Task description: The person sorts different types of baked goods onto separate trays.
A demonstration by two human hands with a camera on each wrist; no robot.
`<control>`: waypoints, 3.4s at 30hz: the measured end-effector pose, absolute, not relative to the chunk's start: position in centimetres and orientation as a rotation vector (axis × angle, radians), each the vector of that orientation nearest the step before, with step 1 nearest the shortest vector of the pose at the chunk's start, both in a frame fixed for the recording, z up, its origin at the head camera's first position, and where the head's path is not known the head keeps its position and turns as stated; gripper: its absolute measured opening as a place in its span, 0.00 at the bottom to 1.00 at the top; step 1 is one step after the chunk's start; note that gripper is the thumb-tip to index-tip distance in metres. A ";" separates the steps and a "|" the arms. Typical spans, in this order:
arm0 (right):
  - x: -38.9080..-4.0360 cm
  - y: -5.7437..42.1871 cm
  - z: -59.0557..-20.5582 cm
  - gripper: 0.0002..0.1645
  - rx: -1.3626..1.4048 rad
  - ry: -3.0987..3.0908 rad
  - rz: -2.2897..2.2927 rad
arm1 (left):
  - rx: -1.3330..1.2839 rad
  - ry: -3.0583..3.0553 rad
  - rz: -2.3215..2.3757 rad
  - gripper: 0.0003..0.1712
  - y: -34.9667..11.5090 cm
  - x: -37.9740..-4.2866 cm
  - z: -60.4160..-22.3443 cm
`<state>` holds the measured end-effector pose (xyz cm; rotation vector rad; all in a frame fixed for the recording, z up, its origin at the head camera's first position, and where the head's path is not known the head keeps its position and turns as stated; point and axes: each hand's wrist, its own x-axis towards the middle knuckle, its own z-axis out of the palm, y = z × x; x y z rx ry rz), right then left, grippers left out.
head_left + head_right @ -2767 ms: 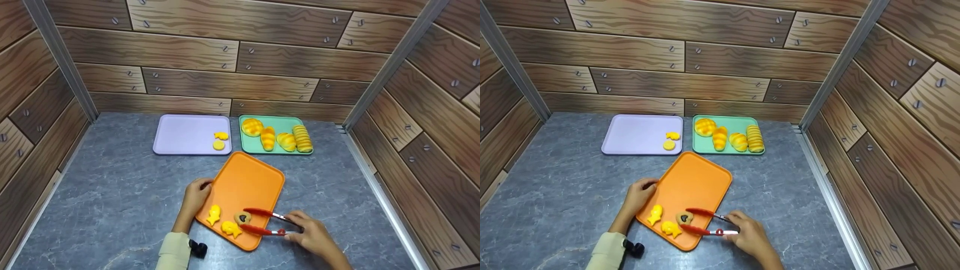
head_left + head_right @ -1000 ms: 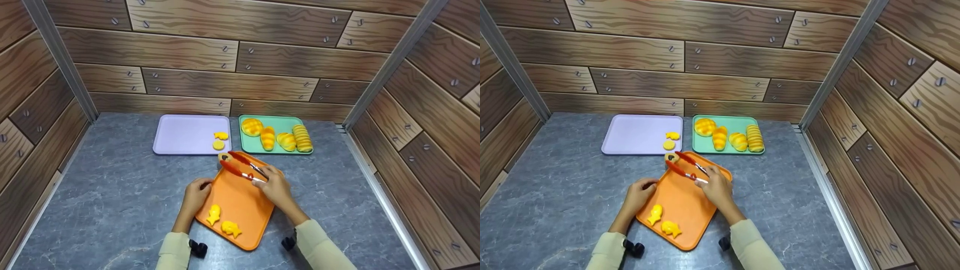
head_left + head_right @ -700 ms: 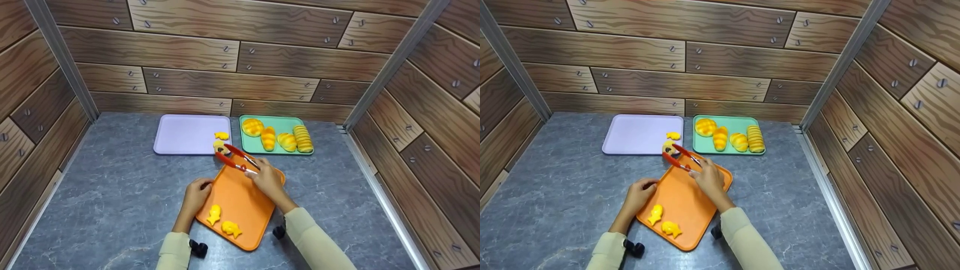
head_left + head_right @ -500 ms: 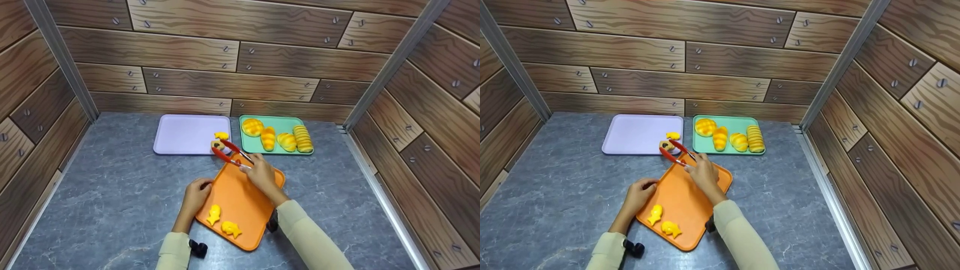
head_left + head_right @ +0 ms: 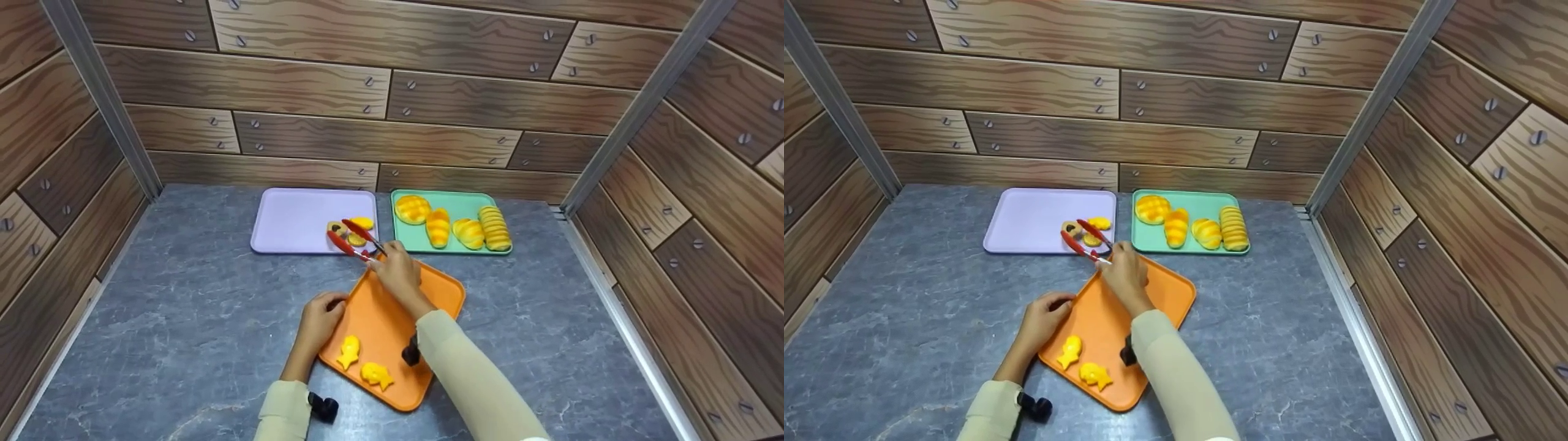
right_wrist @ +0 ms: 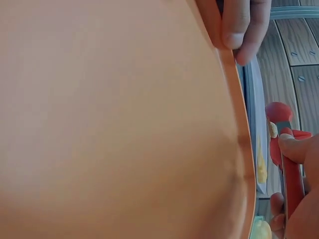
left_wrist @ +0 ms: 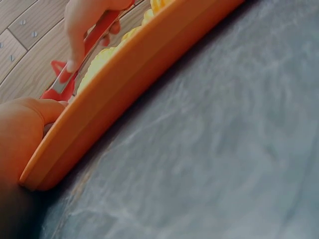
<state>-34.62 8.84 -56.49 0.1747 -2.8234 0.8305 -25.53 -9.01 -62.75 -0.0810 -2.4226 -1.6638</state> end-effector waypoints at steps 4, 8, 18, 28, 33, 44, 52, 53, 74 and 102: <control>-35.2 7.7 -56.7 0.34 0.167 -2.838 0.736 | -0.086 -2.410 -1.656 0.09 -9.0 -25.6 -62.7; -35.7 7.0 -56.7 0.33 0.147 -2.847 0.666 | -0.089 -2.409 -1.646 0.09 -9.0 -25.6 -62.7; -36.2 6.3 -56.9 0.34 0.098 -2.868 0.623 | -0.084 -2.401 -1.654 0.09 -8.9 -25.5 -62.8; -36.0 7.0 -57.1 0.35 0.095 -2.854 0.708 | -0.098 -2.404 -1.630 0.09 -8.9 -25.5 -62.8; -35.0 8.5 -56.7 0.39 0.100 -2.835 0.771 | -0.095 -2.413 -1.640 0.09 -8.8 -25.4 -62.6; -29.0 12.9 -55.7 0.45 0.204 -2.796 0.878 | -0.061 -2.417 -1.648 0.10 -8.8 -25.3 -62.7; -24.5 16.4 -56.1 0.40 0.167 -2.745 1.062 | -0.052 -2.429 -1.657 0.10 -8.9 -25.2 -62.9; -24.0 16.9 -56.2 0.39 0.187 -2.732 1.070 | -0.057 -2.425 -1.652 0.10 -8.9 -25.2 -62.9; -16.3 23.5 -58.0 0.41 0.370 -2.819 1.192 | -0.093 -2.406 -1.659 0.10 -8.9 -25.1 -62.7; -14.3 27.8 -58.7 0.37 0.751 -2.862 0.980 | -0.081 -2.415 -1.624 0.10 -8.9 -25.3 -63.0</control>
